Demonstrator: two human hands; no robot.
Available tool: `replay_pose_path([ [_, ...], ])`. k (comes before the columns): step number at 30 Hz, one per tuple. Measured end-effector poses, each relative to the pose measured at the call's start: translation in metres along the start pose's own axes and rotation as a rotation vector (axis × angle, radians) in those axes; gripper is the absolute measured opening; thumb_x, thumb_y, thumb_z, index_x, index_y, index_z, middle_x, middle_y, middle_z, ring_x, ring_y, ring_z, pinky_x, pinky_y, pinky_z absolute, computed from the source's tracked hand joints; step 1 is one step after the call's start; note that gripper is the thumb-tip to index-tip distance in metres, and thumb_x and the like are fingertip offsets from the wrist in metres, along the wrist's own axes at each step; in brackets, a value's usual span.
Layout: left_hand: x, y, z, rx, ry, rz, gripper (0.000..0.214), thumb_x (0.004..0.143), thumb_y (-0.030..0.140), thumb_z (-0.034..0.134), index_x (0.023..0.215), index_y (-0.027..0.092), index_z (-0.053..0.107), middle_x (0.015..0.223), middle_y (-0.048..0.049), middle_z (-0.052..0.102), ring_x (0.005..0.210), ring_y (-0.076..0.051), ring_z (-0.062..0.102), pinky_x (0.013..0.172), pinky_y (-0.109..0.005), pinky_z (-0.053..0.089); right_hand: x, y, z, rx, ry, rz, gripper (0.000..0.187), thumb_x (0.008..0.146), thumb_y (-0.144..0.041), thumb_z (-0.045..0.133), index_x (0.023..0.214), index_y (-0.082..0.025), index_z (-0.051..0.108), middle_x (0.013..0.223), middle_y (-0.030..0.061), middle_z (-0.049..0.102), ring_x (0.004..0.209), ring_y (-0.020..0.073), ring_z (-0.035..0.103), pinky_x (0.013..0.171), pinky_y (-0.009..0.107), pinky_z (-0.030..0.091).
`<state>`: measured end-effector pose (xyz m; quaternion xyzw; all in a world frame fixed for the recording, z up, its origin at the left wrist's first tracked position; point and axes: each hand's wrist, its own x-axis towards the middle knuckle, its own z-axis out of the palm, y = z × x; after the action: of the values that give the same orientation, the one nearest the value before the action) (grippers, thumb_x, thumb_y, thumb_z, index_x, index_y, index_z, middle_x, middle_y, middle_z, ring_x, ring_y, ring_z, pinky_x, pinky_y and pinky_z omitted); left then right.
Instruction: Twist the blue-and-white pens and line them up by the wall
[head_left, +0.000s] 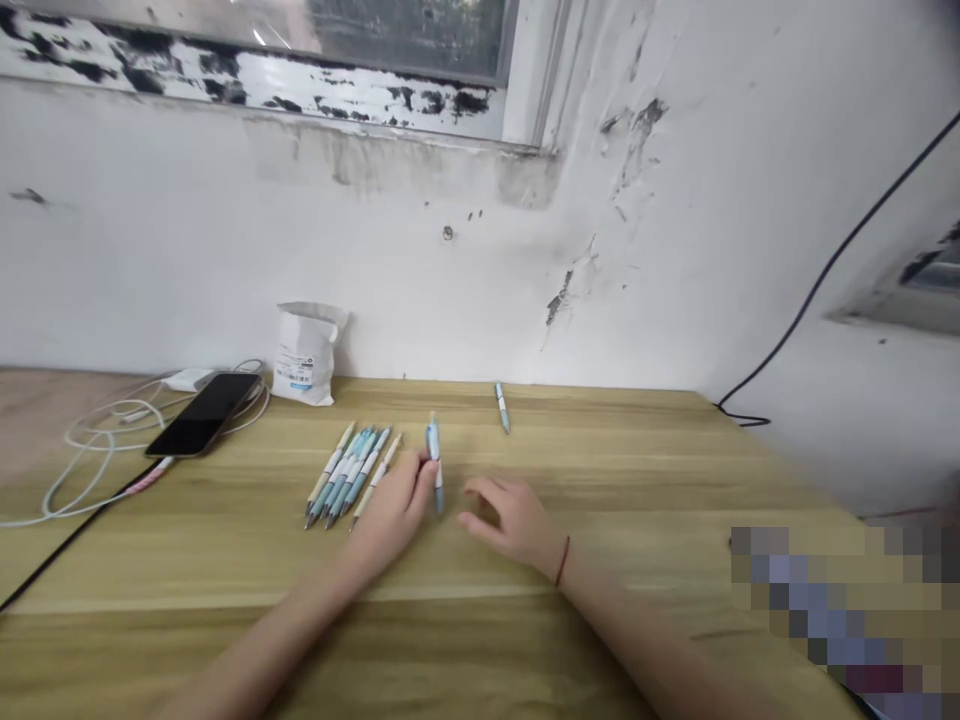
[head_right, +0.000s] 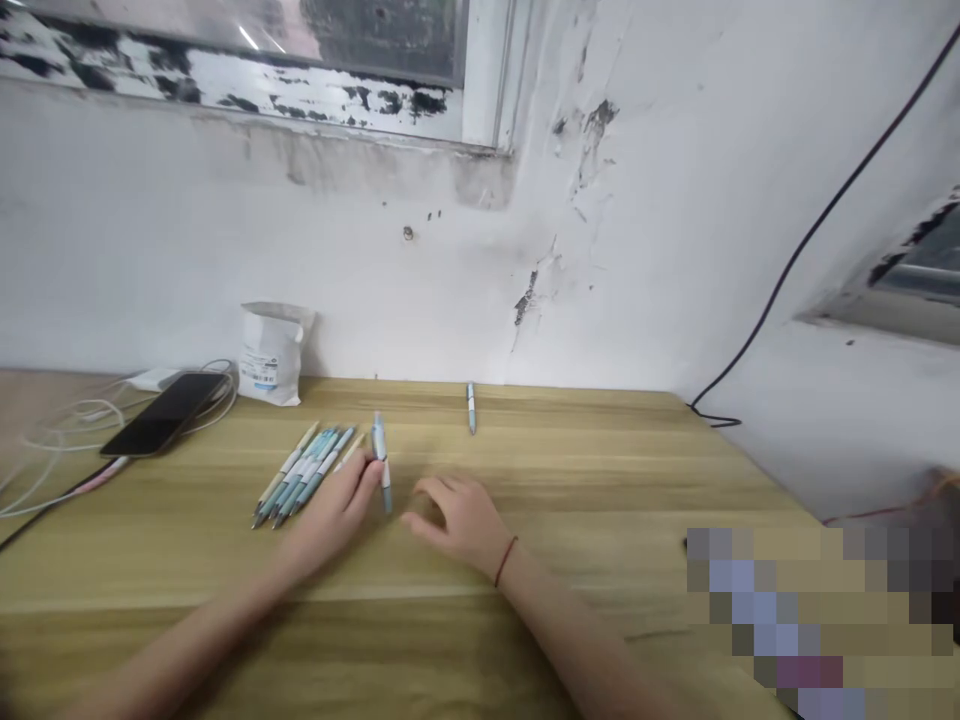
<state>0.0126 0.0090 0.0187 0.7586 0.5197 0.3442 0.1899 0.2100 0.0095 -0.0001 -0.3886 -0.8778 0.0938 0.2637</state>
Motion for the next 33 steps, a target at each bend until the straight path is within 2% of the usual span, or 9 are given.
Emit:
replay_pose_path([
  [4, -0.006, 0.005, 0.014, -0.265, -0.015, -0.045, 0.03, 0.094, 0.041, 0.025, 0.089, 0.02, 0.046, 0.068, 0.0003, 0.054, 0.062, -0.014, 0.054, 0.062, -0.028, 0.046, 0.002, -0.002, 0.006, 0.054, -0.002, 0.011, 0.018, 0.092, -0.029, 0.039, 0.093, -0.019, 0.054, 0.082, 0.0038, 0.062, 0.077, 0.0161, 0.055, 0.07, 0.026, 0.038],
  [6, -0.005, -0.001, 0.016, -0.304, 0.086, -0.064, 0.027, 0.093, 0.04, 0.031, 0.108, 0.02, 0.041, 0.083, -0.0026, 0.058, 0.07, -0.015, 0.057, 0.067, -0.029, 0.048, 0.001, 0.006, 0.007, 0.034, 0.031, 0.083, 0.02, 0.093, -0.028, 0.037, 0.091, -0.019, 0.055, 0.079, 0.0041, 0.062, 0.073, 0.0164, 0.055, 0.066, 0.026, 0.039],
  [9, -0.001, -0.016, 0.01, -0.174, 0.308, -0.017, 0.05, 0.09, 0.038, 0.041, 0.132, 0.019, 0.02, 0.122, -0.0125, 0.047, 0.095, -0.017, 0.057, 0.077, -0.031, 0.049, -0.003, 0.025, 0.003, -0.043, 0.05, 0.117, 0.02, 0.093, -0.03, 0.04, 0.094, -0.02, 0.058, 0.08, 0.0047, 0.064, 0.075, 0.0176, 0.057, 0.067, 0.027, 0.04],
  [11, 0.002, -0.025, 0.004, 0.046, 0.229, 0.125, 0.049, 0.089, 0.036, 0.044, 0.132, 0.02, 0.028, 0.128, -0.0122, 0.044, 0.107, -0.02, 0.052, 0.087, -0.034, 0.045, -0.005, 0.035, -0.001, -0.069, 0.047, 0.096, 0.022, 0.093, -0.028, 0.041, 0.103, -0.022, 0.059, 0.087, 0.0055, 0.066, 0.08, 0.0181, 0.059, 0.072, 0.029, 0.042],
  [13, 0.003, -0.031, 0.0, 0.238, 0.025, 0.295, 0.032, 0.09, 0.033, 0.043, 0.12, 0.023, 0.048, 0.118, -0.0074, 0.054, 0.107, -0.019, 0.051, 0.093, -0.036, 0.041, -0.006, 0.04, -0.003, -0.081, 0.047, 0.062, 0.024, 0.093, -0.027, 0.041, 0.109, -0.022, 0.058, 0.095, 0.006, 0.067, 0.086, 0.018, 0.059, 0.076, 0.03, 0.043],
  [15, 0.004, -0.033, 0.0, 0.338, -0.086, 0.389, 0.024, 0.092, 0.03, 0.04, 0.107, 0.023, 0.058, 0.104, -0.0048, 0.061, 0.099, -0.018, 0.055, 0.091, -0.035, 0.042, -0.006, 0.041, -0.005, -0.087, 0.045, 0.032, 0.024, 0.092, -0.029, 0.043, 0.11, -0.022, 0.057, 0.099, 0.0062, 0.066, 0.09, 0.0179, 0.059, 0.079, 0.031, 0.044],
  [18, 0.003, -0.035, 0.004, 0.413, -0.066, 0.39, 0.024, 0.092, 0.027, 0.039, 0.1, 0.019, 0.059, 0.097, -0.0053, 0.062, 0.092, -0.018, 0.055, 0.086, -0.035, 0.043, -0.005, 0.04, -0.005, -0.082, 0.044, 0.053, 0.025, 0.094, -0.029, 0.039, 0.108, -0.021, 0.057, 0.098, 0.0061, 0.066, 0.09, 0.0178, 0.058, 0.079, 0.031, 0.044],
  [24, 0.003, -0.039, 0.007, 0.56, -0.003, 0.279, 0.019, 0.091, 0.027, 0.043, 0.101, 0.02, 0.058, 0.099, -0.0062, 0.06, 0.096, -0.02, 0.055, 0.083, -0.034, 0.042, -0.003, 0.039, -0.004, -0.126, 0.014, 0.092, 0.026, 0.094, -0.024, 0.036, 0.086, -0.019, 0.06, 0.081, 0.0046, 0.061, 0.079, 0.0169, 0.056, 0.071, 0.028, 0.042],
  [33, -0.001, -0.03, 0.011, 0.563, 0.086, 0.344, 0.026, 0.09, 0.013, 0.037, 0.11, 0.016, 0.054, 0.109, -0.012, 0.054, 0.101, -0.022, 0.054, 0.087, -0.034, 0.045, -0.002, 0.039, -0.003, -0.114, 0.022, 0.073, 0.023, 0.094, -0.021, 0.035, 0.09, -0.019, 0.057, 0.083, 0.0053, 0.06, 0.079, 0.017, 0.054, 0.069, 0.028, 0.041],
])
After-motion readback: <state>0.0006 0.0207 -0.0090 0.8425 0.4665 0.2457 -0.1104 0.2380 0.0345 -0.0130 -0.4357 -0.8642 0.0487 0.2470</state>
